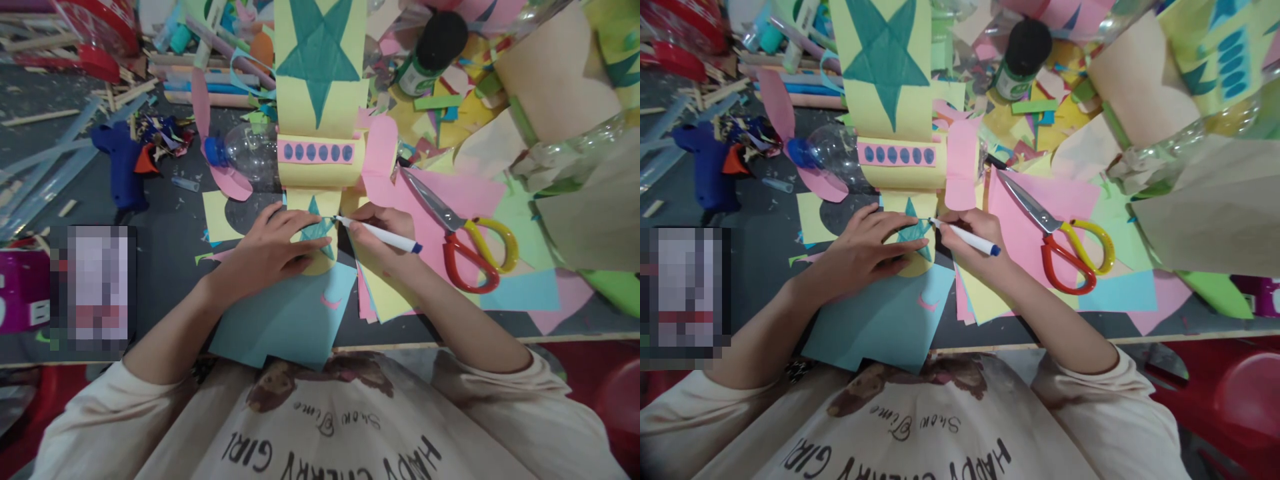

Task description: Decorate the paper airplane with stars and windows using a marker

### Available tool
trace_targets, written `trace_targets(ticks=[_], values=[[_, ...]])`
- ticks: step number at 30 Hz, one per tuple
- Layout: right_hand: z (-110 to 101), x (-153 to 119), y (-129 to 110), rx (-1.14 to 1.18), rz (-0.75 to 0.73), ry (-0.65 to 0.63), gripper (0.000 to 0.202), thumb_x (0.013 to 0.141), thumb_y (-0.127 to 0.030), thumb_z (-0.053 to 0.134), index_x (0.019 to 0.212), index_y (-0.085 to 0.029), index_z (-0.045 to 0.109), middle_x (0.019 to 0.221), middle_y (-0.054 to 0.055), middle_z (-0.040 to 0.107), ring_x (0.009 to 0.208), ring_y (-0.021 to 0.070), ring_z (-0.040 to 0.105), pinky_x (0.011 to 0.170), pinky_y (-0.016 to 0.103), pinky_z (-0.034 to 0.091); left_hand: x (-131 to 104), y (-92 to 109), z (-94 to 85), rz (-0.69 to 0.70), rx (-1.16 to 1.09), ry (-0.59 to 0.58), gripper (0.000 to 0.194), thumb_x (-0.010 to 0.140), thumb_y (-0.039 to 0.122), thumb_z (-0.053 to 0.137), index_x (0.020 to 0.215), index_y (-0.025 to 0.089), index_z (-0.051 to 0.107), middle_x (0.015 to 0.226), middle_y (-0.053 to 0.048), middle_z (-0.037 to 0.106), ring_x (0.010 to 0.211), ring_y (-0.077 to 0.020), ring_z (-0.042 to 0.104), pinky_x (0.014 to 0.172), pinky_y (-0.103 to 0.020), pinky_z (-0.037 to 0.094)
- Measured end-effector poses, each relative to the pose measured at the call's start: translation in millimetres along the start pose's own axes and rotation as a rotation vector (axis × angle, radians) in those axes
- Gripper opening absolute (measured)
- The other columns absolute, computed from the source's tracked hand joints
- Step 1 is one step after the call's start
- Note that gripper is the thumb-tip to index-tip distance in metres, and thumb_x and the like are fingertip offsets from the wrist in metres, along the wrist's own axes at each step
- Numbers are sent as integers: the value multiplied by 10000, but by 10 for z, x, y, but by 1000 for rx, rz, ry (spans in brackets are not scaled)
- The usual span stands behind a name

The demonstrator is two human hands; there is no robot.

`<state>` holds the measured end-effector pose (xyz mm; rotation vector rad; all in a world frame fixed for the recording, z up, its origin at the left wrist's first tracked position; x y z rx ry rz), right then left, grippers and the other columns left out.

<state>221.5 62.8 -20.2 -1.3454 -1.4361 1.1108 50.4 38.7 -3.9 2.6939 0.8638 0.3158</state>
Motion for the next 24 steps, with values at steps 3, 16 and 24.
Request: trace_targets(ticks=[3, 16, 24], values=[[-7, 15, 14, -7, 15, 13, 122, 767, -344, 696, 748, -231, 653, 664, 5, 672, 598, 168, 607, 557, 306, 502, -10, 5, -16, 7, -9, 19, 312, 1036, 219, 530, 1298, 285, 685, 1471, -123, 596, 1327, -303, 575, 1170, -592, 403], [115, 8, 36, 34, -20, -131, 38, 798, -269, 720, 766, -249, 726, 736, 20, 729, 712, 207, 698, 687, 367, 588, 11, 64, -6, 66, -25, -19, 293, 1004, 234, 623, 1282, 236, 715, 1467, -159, 607, 1302, -349, 611, 1122, -619, 442], [192, -40, 58, -3, 55, -240, 163, 838, -260, 676, 680, -220, 666, 672, 2, 686, 658, 176, 639, 614, 306, 501, 3, 12, 34, 11, -52, -53, 336, 995, 258, 651, 1325, 292, 699, 1516, -147, 560, 1361, -330, 561, 1172, -578, 384]])
Point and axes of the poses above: each hand's wrist, its own x-axis towards the middle knuckle, its own z-axis out of the palm, y = z × x, the point moved 8 cm from there along x, towards the middle knuckle
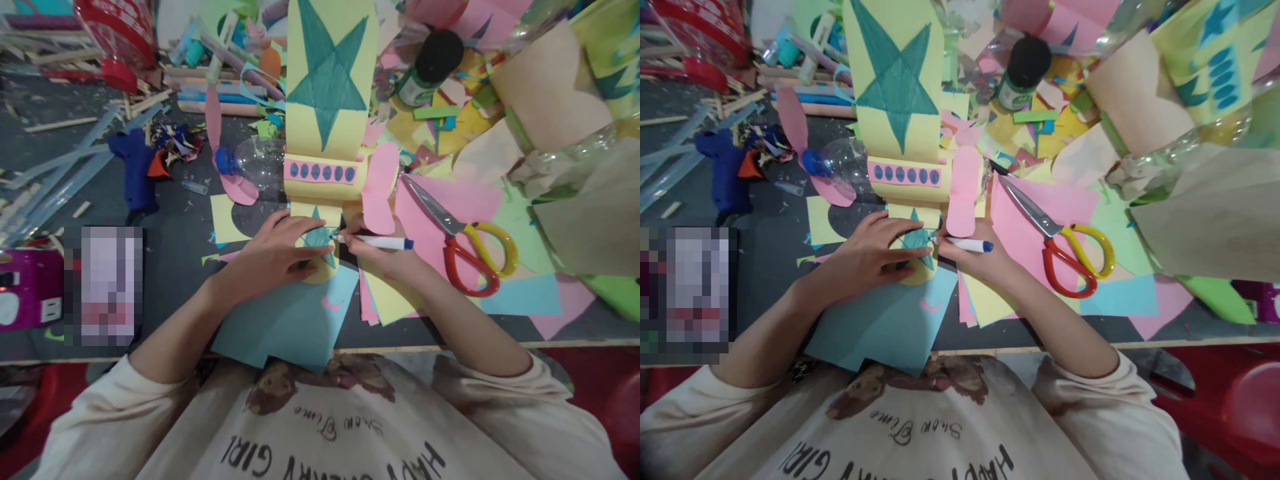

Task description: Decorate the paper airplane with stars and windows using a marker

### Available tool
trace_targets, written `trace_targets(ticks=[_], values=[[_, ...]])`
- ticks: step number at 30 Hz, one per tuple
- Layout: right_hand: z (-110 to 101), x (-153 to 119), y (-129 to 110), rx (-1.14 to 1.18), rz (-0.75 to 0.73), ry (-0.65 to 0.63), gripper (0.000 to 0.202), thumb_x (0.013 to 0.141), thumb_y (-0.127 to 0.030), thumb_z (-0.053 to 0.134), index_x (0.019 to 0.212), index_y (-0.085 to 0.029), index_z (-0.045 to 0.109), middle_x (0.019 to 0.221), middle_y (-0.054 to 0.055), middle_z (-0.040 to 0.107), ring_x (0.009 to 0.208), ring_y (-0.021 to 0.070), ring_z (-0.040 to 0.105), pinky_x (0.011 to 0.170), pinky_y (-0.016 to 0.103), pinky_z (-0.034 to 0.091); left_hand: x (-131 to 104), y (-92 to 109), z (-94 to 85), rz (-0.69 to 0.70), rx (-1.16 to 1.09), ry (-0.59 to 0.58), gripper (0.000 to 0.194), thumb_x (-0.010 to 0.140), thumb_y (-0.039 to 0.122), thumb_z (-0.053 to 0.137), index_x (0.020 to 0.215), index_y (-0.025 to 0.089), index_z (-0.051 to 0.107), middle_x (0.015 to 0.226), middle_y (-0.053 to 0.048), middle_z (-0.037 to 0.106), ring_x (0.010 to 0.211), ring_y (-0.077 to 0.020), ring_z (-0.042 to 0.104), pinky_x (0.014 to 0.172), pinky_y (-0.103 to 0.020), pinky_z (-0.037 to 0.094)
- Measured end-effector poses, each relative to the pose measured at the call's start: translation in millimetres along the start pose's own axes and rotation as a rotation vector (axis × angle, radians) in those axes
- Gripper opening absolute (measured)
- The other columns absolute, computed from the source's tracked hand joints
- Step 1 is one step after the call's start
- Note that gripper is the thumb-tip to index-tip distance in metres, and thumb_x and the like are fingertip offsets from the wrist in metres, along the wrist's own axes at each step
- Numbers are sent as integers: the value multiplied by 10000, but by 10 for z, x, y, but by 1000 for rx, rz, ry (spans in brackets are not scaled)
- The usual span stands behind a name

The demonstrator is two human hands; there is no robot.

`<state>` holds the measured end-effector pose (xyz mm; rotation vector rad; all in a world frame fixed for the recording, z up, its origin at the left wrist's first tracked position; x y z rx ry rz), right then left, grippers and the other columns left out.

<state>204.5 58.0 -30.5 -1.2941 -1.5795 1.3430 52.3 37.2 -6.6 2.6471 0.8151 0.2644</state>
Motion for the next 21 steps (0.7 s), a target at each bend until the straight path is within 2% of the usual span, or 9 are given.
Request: trace_targets(ticks=[5, 8, 13, 16, 21], values=[[-15, -4, -36, 66, 52, 12, 143, 841, -359, 689, 787, -227, 692, 792, 19, 726, 775, 197, 672, 714, 329, 521, 0, -12, 7, -10, 2, -22, 328, 998, 258, 647, 1317, 301, 704, 1516, -140, 556, 1362, -319, 552, 1184, -566, 371], [-5, 9, -75, 28, 60, -16, 176, 819, -330, 673, 684, -226, 625, 698, 14, 667, 695, 190, 623, 658, 331, 484, 0, -4, -6, -1, 2, -11, 296, 1013, 272, 622, 1292, 281, 720, 1510, -153, 556, 1350, -334, 563, 1166, -581, 388], [-17, 9, -96, 73, 77, -4, 155, 817, -334, 663, 707, -231, 624, 728, 18, 655, 732, 192, 614, 696, 341, 497, -7, 8, -9, 18, -8, 3, 310, 1007, 246, 628, 1305, 262, 713, 1500, -165, 558, 1338, -351, 573, 1151, -607, 400], [-26, 6, -95, 49, 99, 12, 206, 781, -309, 661, 628, -236, 545, 639, 2, 580, 654, 175, 552, 631, 329, 459, -8, 14, -23, 30, -2, 27, 306, 1002, 250, 637, 1299, 260, 714, 1495, -167, 563, 1329, -352, 580, 1144, -615, 411], [-51, 7, -122, 72, 109, 49, 131, 769, -322, 682, 708, -231, 610, 701, 15, 635, 705, 188, 600, 676, 348, 500, 6, 23, -29, 20, 0, 17, 311, 1005, 231, 628, 1303, 265, 710, 1489, -164, 574, 1337, -344, 583, 1145, -608, 422]])
Point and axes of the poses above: each hand's wrist, its own x-axis towards the middle knuckle, its own z-axis out of the palm, y = z × x, the point moved 8 cm from there along x, towards the middle knuckle
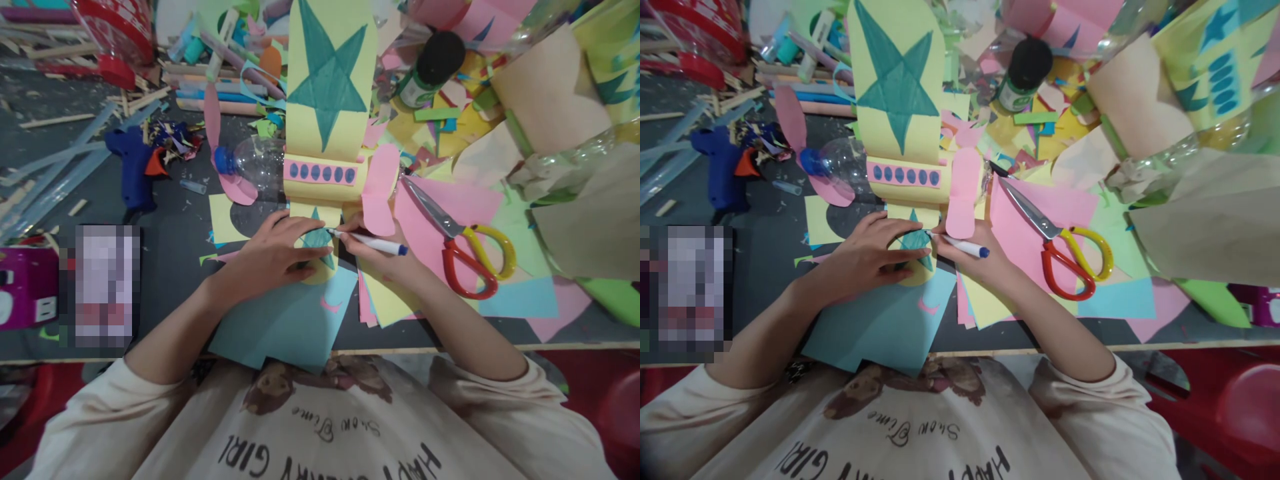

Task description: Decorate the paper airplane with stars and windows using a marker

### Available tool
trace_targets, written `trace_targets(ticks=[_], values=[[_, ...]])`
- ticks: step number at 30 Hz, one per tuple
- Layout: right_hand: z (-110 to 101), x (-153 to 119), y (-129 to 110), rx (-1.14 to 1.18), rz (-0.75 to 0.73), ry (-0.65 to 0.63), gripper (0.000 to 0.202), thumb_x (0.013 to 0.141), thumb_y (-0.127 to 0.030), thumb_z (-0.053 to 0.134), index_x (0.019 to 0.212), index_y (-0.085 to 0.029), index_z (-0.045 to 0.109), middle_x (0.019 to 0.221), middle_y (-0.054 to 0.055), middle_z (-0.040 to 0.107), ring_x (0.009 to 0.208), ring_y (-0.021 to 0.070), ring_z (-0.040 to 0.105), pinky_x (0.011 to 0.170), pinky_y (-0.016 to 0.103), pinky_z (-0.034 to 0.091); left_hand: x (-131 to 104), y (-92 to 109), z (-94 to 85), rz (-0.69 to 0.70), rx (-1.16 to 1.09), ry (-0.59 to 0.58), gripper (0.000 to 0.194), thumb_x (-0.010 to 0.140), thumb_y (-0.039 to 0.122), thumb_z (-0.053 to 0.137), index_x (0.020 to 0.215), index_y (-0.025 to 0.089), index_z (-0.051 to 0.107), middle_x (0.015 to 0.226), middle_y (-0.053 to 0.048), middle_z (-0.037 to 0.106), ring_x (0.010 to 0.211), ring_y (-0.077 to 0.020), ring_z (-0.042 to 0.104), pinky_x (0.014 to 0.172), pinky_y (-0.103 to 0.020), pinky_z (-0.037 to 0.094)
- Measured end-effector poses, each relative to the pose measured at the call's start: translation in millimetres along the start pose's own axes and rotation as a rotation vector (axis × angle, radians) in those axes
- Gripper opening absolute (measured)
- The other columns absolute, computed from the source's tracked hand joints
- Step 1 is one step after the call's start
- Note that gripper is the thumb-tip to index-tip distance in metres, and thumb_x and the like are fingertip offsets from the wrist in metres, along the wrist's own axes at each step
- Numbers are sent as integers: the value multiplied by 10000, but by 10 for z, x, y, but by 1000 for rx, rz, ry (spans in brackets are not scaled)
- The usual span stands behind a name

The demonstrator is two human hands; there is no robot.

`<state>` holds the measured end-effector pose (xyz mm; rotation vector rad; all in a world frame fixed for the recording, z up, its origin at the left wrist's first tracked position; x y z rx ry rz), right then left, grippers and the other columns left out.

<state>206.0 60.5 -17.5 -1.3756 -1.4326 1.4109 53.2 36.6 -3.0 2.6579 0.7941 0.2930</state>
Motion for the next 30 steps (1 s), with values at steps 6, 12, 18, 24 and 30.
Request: trace_targets(ticks=[6, 12, 18, 24, 30], values=[[-5, 27, -4, 34, -7, 21, 105, 744, -319, 691, 743, -236, 628, 739, 22, 670, 701, 192, 618, 659, 347, 511, 4, 8, -5, 8, 4, -5, 330, 984, 243, 667, 1311, 267, 703, 1486, -162, 578, 1336, -345, 585, 1137, -612, 430], [-33, 39, 9, 1, 5, 46, 117, 733, -303, 703, 695, -238, 613, 671, 6, 646, 663, 181, 592, 634, 330, 503, -3, -25, 19, -27, -12, -29, 314, 1007, 240, 623, 1305, 291, 707, 1518, -132, 557, 1352, -325, 565, 1169, -586, 391], [-48, 31, 59, -38, 9, 58, 156, 759, -282, 684, 648, -236, 584, 684, 4, 626, 695, 175, 577, 662, 329, 514, -7, -21, 28, -13, -7, -6, 329, 1002, 267, 643, 1326, 288, 694, 1512, -138, 561, 1362, -310, 556, 1169, -559, 379], [-141, 23, 117, -59, -24, 106, 201, 722, -269, 698, 590, -233, 551, 622, -11, 586, 646, 161, 528, 615, 316, 466, -17, -26, 35, -6, -5, 5, 311, 1001, 262, 648, 1307, 292, 696, 1520, -128, 557, 1368, -291, 549, 1180, -531, 354], [-156, 22, 143, 10, -19, 135, 213, 692, -300, 713, 565, -239, 553, 593, -15, 564, 616, 160, 501, 589, 319, 437, -26, -28, 17, -8, -22, 7, 325, 1013, 261, 627, 1330, 295, 686, 1525, -138, 558, 1370, -299, 556, 1185, -530, 349]])
Point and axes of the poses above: each hand's wrist, its own x-axis towards the middle knuckle, its own z-axis out of the palm, y = z × x, the point moved 8 cm from there along x, towards the middle knuckle
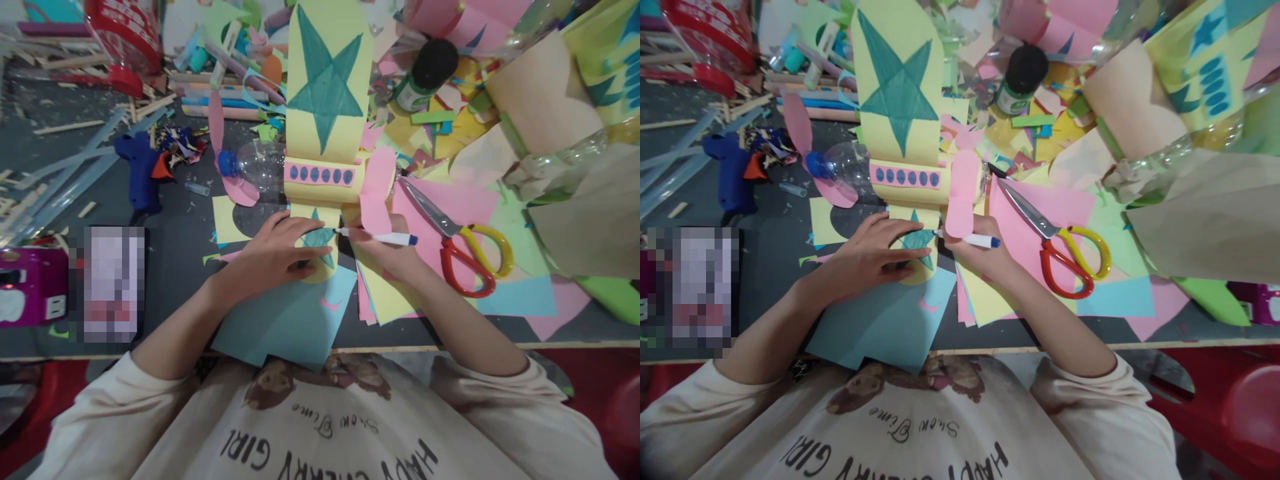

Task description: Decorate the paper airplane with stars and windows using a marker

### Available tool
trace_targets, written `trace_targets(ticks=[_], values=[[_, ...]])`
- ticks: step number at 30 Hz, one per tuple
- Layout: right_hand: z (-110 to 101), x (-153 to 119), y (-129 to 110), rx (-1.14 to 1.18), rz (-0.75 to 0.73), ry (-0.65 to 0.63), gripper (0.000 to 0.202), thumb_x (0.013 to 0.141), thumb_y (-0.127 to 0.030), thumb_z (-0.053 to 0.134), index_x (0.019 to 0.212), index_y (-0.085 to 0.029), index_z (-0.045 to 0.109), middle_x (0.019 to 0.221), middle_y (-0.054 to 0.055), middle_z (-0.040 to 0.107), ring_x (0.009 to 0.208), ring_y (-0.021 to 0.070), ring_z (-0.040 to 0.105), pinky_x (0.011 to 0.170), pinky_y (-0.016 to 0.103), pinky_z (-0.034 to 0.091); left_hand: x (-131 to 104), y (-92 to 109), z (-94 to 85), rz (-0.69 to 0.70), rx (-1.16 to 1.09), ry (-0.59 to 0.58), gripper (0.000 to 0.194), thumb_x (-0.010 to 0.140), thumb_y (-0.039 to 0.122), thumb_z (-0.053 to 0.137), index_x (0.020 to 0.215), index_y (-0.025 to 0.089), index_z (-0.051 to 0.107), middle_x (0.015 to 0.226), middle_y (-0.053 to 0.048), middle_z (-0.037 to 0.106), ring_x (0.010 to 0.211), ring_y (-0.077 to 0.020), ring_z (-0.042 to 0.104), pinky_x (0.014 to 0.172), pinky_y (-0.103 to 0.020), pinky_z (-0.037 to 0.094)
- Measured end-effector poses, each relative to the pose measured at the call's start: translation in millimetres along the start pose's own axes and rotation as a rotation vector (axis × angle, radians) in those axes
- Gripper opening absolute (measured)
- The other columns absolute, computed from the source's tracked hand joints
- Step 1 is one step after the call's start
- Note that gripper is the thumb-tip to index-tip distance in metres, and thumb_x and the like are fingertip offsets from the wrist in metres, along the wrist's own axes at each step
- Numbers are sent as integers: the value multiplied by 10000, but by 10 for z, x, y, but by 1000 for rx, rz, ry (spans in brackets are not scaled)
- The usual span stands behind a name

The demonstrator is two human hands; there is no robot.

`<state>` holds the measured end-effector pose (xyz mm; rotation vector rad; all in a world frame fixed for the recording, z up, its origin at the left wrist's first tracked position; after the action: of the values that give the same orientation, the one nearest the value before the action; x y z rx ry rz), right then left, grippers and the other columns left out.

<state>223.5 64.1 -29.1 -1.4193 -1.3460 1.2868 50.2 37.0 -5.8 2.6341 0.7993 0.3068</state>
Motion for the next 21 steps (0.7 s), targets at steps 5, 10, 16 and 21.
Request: trace_targets(ticks=[5, 10, 16, 21], values=[[22, 3, -25, -27, 32, -2, 213, 677, -283, 730, 574, -235, 550, 610, -11, 589, 644, 162, 526, 596, 307, 460, 9, -3, -9, -15, 11, -11, 312, 1010, 276, 629, 1314, 299, 694, 1517, -131, 564, 1362, -307, 563, 1179, -541, 364], [22, -6, -31, -32, 35, -24, 217, 695, -295, 724, 580, -238, 549, 631, 1, 609, 657, 169, 538, 611, 312, 472, 10, 31, -17, 30, 29, 10, 316, 1018, 251, 601, 1320, 273, 691, 1500, -164, 567, 1335, -330, 579, 1147, -570, 395], [40, -7, -57, -5, 17, -51, 189, 731, -313, 723, 632, -238, 581, 664, 6, 622, 664, 175, 553, 626, 326, 483, 8, 10, -5, 1, 26, 3, 310, 999, 240, 638, 1298, 286, 705, 1507, -135, 572, 1351, -314, 569, 1168, -550, 376], [120, 0, -48, -15, 61, -120, 175, 695, -291, 716, 615, -232, 573, 650, 12, 619, 668, 179, 559, 642, 342, 483, 13, 12, -5, 4, 20, -2, 314, 1021, 244, 596, 1316, 284, 697, 1514, -147, 566, 1361, -316, 566, 1176, -548, 371]])
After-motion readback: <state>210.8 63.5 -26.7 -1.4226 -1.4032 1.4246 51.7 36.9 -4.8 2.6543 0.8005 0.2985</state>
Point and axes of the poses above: each hand's wrist, its own x-axis towards the middle knuckle, its own z-axis out of the palm, y = z × x, the point moved 8 cm from there along x, towards the middle knuckle
